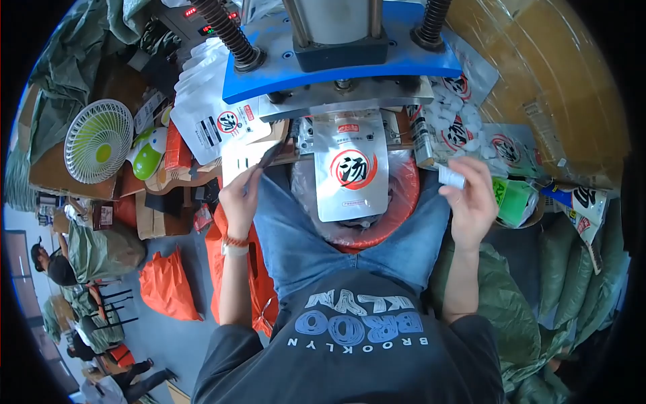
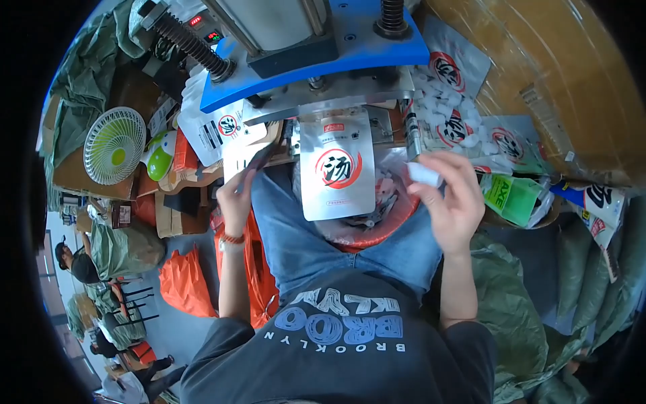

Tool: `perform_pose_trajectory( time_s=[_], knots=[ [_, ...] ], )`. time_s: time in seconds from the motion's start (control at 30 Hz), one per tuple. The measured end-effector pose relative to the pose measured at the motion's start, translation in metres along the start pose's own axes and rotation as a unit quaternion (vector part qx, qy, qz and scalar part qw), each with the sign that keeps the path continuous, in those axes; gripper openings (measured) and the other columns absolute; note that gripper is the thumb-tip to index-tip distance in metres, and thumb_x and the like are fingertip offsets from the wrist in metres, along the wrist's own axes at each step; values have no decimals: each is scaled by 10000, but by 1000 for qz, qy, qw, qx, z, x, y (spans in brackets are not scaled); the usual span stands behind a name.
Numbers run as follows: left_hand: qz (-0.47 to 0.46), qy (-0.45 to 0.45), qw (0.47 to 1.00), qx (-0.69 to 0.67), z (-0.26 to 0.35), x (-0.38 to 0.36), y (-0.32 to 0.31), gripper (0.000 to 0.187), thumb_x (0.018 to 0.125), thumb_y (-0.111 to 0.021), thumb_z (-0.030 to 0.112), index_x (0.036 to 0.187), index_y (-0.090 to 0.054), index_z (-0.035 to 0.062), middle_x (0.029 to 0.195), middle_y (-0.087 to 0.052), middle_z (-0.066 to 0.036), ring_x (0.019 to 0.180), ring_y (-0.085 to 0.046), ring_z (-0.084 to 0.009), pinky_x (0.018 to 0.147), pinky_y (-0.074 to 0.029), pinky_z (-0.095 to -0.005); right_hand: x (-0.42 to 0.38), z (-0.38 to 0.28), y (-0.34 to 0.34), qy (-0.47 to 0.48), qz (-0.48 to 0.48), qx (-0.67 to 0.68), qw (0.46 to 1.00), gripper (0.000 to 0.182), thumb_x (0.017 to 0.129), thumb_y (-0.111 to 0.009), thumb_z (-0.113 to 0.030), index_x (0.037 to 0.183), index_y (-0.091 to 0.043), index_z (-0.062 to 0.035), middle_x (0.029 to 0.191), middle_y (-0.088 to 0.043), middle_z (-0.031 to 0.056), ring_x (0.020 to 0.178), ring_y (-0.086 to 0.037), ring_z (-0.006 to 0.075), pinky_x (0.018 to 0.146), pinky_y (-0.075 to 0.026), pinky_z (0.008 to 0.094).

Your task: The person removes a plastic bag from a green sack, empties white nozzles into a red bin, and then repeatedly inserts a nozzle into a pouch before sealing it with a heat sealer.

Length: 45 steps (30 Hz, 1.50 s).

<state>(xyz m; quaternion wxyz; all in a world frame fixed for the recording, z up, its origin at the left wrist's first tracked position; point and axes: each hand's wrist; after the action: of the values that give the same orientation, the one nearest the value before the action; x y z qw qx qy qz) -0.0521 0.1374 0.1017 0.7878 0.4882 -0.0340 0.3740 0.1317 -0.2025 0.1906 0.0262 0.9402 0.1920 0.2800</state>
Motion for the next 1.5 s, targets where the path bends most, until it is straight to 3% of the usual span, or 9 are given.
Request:
perform_pose_trajectory(
  time_s=[0.1,0.3,0.53,0.7,0.83,0.93,1.03,1.13,1.5],
  knots=[
    [6,60,994,-96,62,-14,35,329,701,-657,-75,1004,-710,38,844,-702,-134,742,-676,-124,650,-505,-259,7,-42,-18,224,-50,-118,966,307,719,-768,-61,1005,-671,-6,1023,-649,122,919,-615,227,746,-509,324],
    [-42,-248,966,-61,150,-23,64,315,641,-688,-39,947,-707,33,944,-715,-74,900,-699,-236,754,-571,-312,-1,-64,-50,336,-216,-94,912,292,673,-767,-74,960,-713,-68,1003,-670,69,858,-628,215,679,-528,297],
    [-224,-164,927,-252,156,-24,25,223,739,-695,9,961,-702,3,929,-722,-93,773,-706,-218,650,-543,-287,-7,-58,-37,213,-187,-61,957,316,590,-817,-63,887,-711,-39,970,-683,73,801,-627,224,662,-521,296],
    [-174,-83,934,-300,153,-26,15,266,703,-682,-59,954,-718,23,968,-717,-105,848,-702,-225,719,-545,-292,-10,-74,-9,220,-90,-200,951,374,606,-785,-12,966,-685,19,956,-657,95,797,-612,245,658,-523,331],
    [-112,-202,965,-125,165,-20,25,350,645,-664,-75,977,-709,26,987,-712,-102,940,-690,-248,806,-553,-316,-2,-55,-24,255,-218,-218,916,352,575,-812,-46,907,-699,-11,953,-674,84,798,-617,240,647,-525,322],
    [-148,-235,945,-171,169,-15,41,301,688,-672,-42,982,-704,14,985,-711,-98,913,-696,-246,783,-557,-312,-4,-75,-20,249,-206,-125,938,309,600,-812,-67,891,-711,-51,954,-682,57,797,-618,219,642,-522,308],
    [-191,-214,936,-205,165,-17,32,321,706,-665,-5,1023,-692,35,968,-706,-119,796,-701,-246,691,-564,-308,3,-63,-30,203,-201,-95,954,295,604,-812,-66,880,-710,-49,932,-688,50,794,-617,225,664,-518,316],
    [-262,-28,896,-357,139,-16,-18,250,768,-645,-12,1014,-691,-17,926,-704,-167,794,-704,-227,698,-541,-282,5,-27,-43,73,-191,-67,976,284,623,-807,-52,883,-699,-23,896,-696,69,816,-627,223,722,-510,324],
    [-188,-61,931,-306,144,-26,-22,265,765,-653,-26,1022,-701,20,950,-712,-109,761,-696,-214,664,-543,-284,1,-8,-32,60,-185,-64,979,306,626,-791,12,910,-678,-2,933,-698,98,866,-649,235,749,-516,324]
  ],
)
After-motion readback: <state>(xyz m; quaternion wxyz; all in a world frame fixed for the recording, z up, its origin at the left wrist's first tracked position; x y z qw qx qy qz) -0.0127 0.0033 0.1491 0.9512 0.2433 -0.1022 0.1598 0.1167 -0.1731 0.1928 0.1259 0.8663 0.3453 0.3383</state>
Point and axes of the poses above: each hand's wrist, its own x-axis towards the middle knuckle, its own y-axis out of the back of the hand, z = x × y
